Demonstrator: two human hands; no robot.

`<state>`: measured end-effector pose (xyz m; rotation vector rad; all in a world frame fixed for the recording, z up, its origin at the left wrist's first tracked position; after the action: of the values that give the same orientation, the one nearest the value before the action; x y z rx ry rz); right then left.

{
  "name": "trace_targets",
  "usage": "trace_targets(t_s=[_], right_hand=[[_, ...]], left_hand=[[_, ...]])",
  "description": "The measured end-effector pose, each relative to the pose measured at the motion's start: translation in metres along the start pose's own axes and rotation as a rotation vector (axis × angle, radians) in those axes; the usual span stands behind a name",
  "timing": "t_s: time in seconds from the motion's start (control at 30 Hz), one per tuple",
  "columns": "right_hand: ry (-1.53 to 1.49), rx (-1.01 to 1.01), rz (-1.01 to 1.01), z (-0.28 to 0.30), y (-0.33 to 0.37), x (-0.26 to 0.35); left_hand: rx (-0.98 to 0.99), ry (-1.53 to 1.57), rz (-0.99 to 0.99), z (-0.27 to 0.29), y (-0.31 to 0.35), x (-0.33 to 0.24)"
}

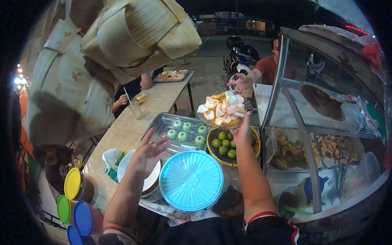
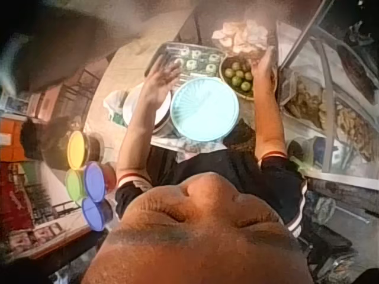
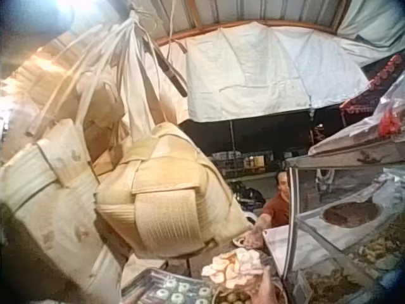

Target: The person assembles a dessert dish by placing white cubes onto a plate, adding a scoop of red sauce, and pouring an orange liquid over the top. They then add a yellow crumbly topping and a white powder before serving the finished plate to a customer.

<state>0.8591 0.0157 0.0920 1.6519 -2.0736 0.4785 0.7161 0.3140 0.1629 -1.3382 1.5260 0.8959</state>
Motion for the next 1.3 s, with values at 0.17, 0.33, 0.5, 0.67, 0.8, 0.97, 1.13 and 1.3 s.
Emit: trace_targets(t_s=[0.17, 0.33, 0.5, 0.67, 0.8, 0.97, 1.13, 1.3], right_hand=[[-0.005, -0.120, 0.052, 0.032, -0.051, 0.004], [-0.028, -0.077, 0.048, 0.048, -0.088, -0.008], [-0.023, -0.036, 0.055, 0.094, -0.148, -0.007], [-0.046, -0.098, -0.008, 0.078, -0.145, -0.013], [-0.053, -0.021, -0.010, 0.071, -0.162, -0.001], [-0.061, -0.037, 0.029, 0.047, -0.183, 0.016], [-0.069, -0.055, 0.077, 0.039, -0.178, 0.021], [-0.086, -0.016, 0.068, 0.043, -0.145, 0.017]], left_hand=[[-0.043, -0.035, -0.135, -0.002, 0.034, -0.022], [-0.198, -0.044, -0.169, 0.012, 0.064, -0.027], [-0.262, -0.044, -0.170, 0.029, 0.078, -0.018], [-0.342, 0.106, -0.237, 0.035, 0.104, -0.013], [-0.350, 0.048, -0.237, 0.048, 0.117, -0.005], [-0.490, -0.017, -0.240, 0.036, 0.135, -0.025], [-0.700, -0.108, -0.399, 0.081, 0.171, 0.000], [-0.907, -0.243, -0.342, 0.150, 0.189, 0.040]])
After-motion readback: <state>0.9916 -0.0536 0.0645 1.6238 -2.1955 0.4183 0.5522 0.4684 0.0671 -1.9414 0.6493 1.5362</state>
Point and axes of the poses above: each hand's wrist, its own y-axis away from the middle knuckle, its own z-axis out of the back of the hand, x = y × z, the point moved 6 cm from there along -y, towards the middle knuckle, and after that the axes turned 9 degrees about -y, right-handed, at the moved point
